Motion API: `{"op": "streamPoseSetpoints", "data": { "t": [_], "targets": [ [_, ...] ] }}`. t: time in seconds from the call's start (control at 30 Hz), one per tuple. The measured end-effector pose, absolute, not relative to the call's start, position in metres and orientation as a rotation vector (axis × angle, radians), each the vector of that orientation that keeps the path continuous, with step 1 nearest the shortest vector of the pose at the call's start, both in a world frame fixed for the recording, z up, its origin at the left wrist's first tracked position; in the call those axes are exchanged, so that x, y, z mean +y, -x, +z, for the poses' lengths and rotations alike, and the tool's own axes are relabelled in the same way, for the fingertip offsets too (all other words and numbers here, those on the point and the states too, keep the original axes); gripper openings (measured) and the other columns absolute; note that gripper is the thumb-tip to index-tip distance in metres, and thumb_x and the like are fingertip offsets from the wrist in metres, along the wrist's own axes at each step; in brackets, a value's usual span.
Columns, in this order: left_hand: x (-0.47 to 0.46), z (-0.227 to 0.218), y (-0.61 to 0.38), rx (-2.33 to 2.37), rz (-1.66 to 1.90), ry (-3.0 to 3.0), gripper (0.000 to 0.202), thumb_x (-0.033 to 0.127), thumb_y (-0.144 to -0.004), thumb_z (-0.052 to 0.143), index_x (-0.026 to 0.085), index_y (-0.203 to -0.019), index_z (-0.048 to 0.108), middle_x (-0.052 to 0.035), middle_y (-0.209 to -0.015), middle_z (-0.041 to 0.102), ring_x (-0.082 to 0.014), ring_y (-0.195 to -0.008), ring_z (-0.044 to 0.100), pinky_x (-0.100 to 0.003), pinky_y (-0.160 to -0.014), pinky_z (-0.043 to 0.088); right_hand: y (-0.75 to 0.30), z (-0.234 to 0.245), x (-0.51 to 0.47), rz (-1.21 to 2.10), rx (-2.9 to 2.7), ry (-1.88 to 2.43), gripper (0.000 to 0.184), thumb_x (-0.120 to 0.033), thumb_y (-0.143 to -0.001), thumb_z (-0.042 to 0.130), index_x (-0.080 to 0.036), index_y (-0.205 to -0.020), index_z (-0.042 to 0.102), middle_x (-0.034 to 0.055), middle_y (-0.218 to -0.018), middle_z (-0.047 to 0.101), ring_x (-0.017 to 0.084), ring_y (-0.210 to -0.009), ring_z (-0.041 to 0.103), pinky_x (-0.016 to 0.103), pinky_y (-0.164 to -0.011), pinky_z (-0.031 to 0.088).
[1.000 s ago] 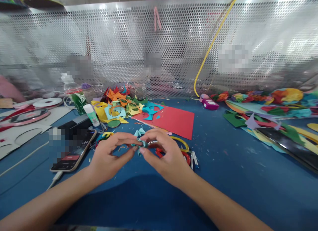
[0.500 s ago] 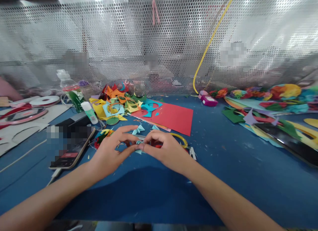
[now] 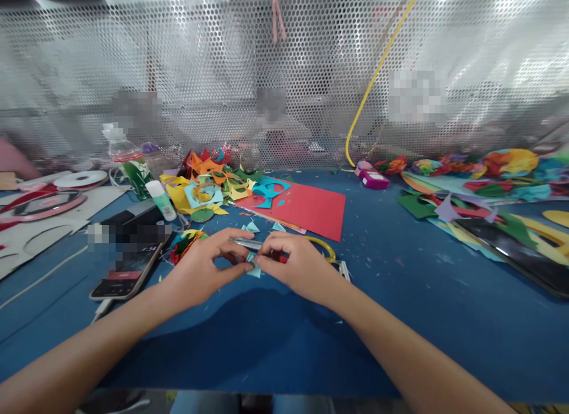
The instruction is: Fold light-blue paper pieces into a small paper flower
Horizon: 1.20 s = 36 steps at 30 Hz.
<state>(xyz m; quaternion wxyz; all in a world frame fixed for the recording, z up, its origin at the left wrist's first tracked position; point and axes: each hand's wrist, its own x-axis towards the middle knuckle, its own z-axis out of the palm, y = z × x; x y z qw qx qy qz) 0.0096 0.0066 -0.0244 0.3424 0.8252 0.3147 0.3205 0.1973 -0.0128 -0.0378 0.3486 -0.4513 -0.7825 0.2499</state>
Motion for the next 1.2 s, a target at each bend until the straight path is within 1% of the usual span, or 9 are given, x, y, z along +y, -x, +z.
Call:
{"op": "streamPoseSetpoints", "data": {
  "t": [0.1, 0.17, 0.33, 0.47, 0.57, 0.7, 0.87, 1.07, 1.2],
  "targets": [
    [0.0063, -0.0255, -0.0102, 0.838, 0.817, -2.145, 0.018, 0.014, -0.075, 0.059, 0.017, -0.093, 0.063, -0.0015, -0.077, 0.069, -0.0136, -0.070, 0.064, -0.026, -0.068, 0.052, -0.1959, -0.0390, -0.0136, 0.618, -2.030, 1.175, 0.017, -0.022, -0.081, 0.053, -0.019, -0.064, 0.054, -0.0015, -0.070, 0.054, 0.012, -0.065, 0.052, 0.026, -0.063, 0.042],
    [0.0061, -0.0263, -0.0105, 0.830, 0.816, -2.148, 0.015, 0.014, -0.076, 0.058, 0.018, -0.088, 0.066, -0.0015, -0.078, 0.070, -0.0135, -0.071, 0.064, -0.026, -0.068, 0.052, -0.1949, -0.0398, -0.0142, 0.599, -2.028, 1.174, 0.017, -0.020, -0.080, 0.054, -0.019, -0.063, 0.054, -0.0015, -0.069, 0.053, 0.012, -0.064, 0.051, 0.026, -0.063, 0.042],
    [0.0057, -0.0256, -0.0107, 0.859, 0.817, -2.015, 0.017, 0.017, -0.078, 0.057, 0.019, -0.089, 0.069, -0.0022, -0.087, 0.071, -0.0158, -0.079, 0.065, -0.028, -0.071, 0.053, -0.1940, -0.0402, -0.0145, 0.519, -2.032, 1.143, 0.016, -0.019, -0.080, 0.054, -0.018, -0.064, 0.054, -0.0002, -0.070, 0.055, 0.012, -0.066, 0.052, 0.026, -0.063, 0.042],
    [0.0050, -0.0226, -0.0107, 0.935, 0.838, -1.971, 0.019, 0.016, -0.078, 0.057, 0.020, -0.092, 0.070, -0.0014, -0.087, 0.071, -0.0157, -0.081, 0.065, -0.027, -0.073, 0.053, -0.1940, -0.0394, -0.0158, 0.461, -2.031, 1.159, 0.011, -0.021, -0.080, 0.055, -0.018, -0.069, 0.057, 0.0003, -0.072, 0.055, 0.013, -0.067, 0.052, 0.027, -0.064, 0.042],
    [0.0043, -0.0216, -0.0106, 0.990, 0.834, -1.971, 0.020, 0.019, -0.078, 0.057, 0.020, -0.094, 0.070, -0.0010, -0.090, 0.071, -0.0160, -0.083, 0.066, -0.026, -0.075, 0.054, -0.1936, -0.0385, -0.0175, 0.477, -2.032, 1.208, 0.010, -0.022, -0.079, 0.055, -0.019, -0.070, 0.056, -0.0003, -0.072, 0.056, 0.012, -0.067, 0.052, 0.027, -0.066, 0.042],
    [0.0038, -0.0228, -0.0100, 0.981, 0.828, -1.965, 0.022, 0.020, -0.078, 0.057, 0.021, -0.098, 0.068, 0.0003, -0.094, 0.071, -0.0165, -0.087, 0.066, -0.025, -0.076, 0.054, -0.1932, -0.0372, -0.0182, 0.516, -2.035, 1.231, 0.012, -0.021, -0.080, 0.053, -0.019, -0.069, 0.055, -0.0008, -0.071, 0.055, 0.012, -0.065, 0.051, 0.026, -0.066, 0.042],
    [0.0048, -0.0240, -0.0086, 1.015, 0.812, -1.929, 0.022, 0.023, -0.078, 0.058, 0.021, -0.096, 0.069, -0.0001, -0.090, 0.071, -0.0168, -0.080, 0.067, -0.025, -0.070, 0.055, -0.1915, -0.0376, -0.0172, 0.427, -2.045, 1.149, 0.012, -0.016, -0.081, 0.052, -0.019, -0.069, 0.055, 0.0003, -0.073, 0.055, 0.012, -0.067, 0.050, 0.026, -0.065, 0.041],
    [0.0053, -0.0258, -0.0077, 1.021, 0.883, -1.869, 0.016, 0.023, -0.073, 0.064, 0.021, -0.087, 0.071, -0.0001, -0.083, 0.072, -0.0143, -0.074, 0.067, -0.019, -0.059, 0.052, -0.1900, -0.0364, -0.0200, 0.386, -2.052, 1.075, 0.012, -0.015, -0.082, 0.053, -0.018, -0.071, 0.056, 0.0010, -0.075, 0.055, 0.012, -0.069, 0.051, 0.026, -0.064, 0.041],
    [0.0042, -0.0248, -0.0081, 0.994, 0.906, -1.809, 0.011, 0.021, -0.069, 0.068, 0.020, -0.080, 0.071, 0.0006, -0.075, 0.072, -0.0118, -0.067, 0.065, -0.017, -0.055, 0.050, -0.1918, -0.0354, -0.0202, 0.423, -2.080, 1.045, 0.012, -0.017, -0.085, 0.051, -0.019, -0.075, 0.058, 0.0012, -0.078, 0.056, 0.012, -0.073, 0.053, 0.026, -0.068, 0.041]
  ]
}}
